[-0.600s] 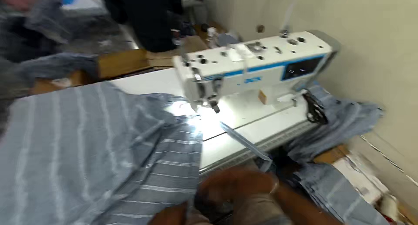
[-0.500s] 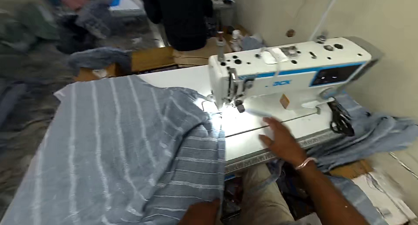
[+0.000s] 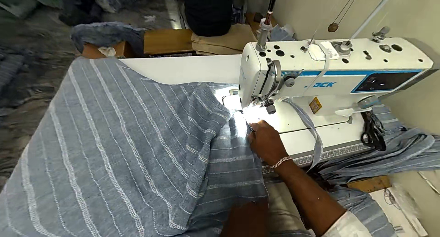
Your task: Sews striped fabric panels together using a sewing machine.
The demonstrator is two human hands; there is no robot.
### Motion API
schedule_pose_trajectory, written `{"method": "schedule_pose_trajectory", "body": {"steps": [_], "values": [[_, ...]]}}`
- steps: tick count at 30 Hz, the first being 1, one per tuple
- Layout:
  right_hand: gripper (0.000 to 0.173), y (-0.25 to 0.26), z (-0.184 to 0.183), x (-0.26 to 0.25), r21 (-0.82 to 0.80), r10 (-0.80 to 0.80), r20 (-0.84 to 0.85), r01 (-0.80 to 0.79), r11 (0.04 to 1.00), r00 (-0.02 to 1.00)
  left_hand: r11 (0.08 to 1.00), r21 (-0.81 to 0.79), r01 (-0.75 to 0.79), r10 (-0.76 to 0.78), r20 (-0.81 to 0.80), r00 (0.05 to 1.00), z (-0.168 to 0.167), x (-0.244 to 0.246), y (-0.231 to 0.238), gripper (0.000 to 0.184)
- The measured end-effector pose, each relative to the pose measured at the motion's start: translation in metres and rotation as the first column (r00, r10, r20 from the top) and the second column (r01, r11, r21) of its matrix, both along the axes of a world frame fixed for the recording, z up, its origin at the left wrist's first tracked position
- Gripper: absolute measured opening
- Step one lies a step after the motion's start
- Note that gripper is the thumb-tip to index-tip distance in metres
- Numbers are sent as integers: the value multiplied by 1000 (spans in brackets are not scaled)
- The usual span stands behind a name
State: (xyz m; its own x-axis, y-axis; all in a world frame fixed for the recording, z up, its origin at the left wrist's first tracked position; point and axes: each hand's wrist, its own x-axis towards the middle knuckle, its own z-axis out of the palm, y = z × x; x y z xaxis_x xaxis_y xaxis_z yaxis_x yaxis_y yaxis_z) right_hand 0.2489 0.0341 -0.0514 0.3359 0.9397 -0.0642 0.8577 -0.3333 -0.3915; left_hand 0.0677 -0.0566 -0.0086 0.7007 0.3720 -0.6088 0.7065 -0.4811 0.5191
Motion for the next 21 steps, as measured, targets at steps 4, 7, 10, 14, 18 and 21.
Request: {"method": "schedule_pose_trajectory", "body": {"steps": [4,7,10,14,18,21], "values": [[33,-4,-5,-1,23,-1,25,1,1000,1000,990,-35,-139,139,-22,990,-6,4,9,41],[33,-5,-5,-2,40,8,38,-10,999,999,975,-148,-165,135,-195,971,11,15,22,52],[33,-6,-9,-2,57,19,56,-22,998,998,982,-137,-131,111,-141,984,0,15,25,50],[34,-6,-9,-1,30,19,53,-21,999,998,990,-43,-132,131,-5,991,-27,11,27,43],[34,-7,-9,0,30,23,64,-25,999,998,995,28,-91,92,-3,996,-29,13,32,38],[35,-7,-8,1,15,21,50,-22,1000,999,1000,22,-15,17,-56,998,-26,13,36,42]]}}
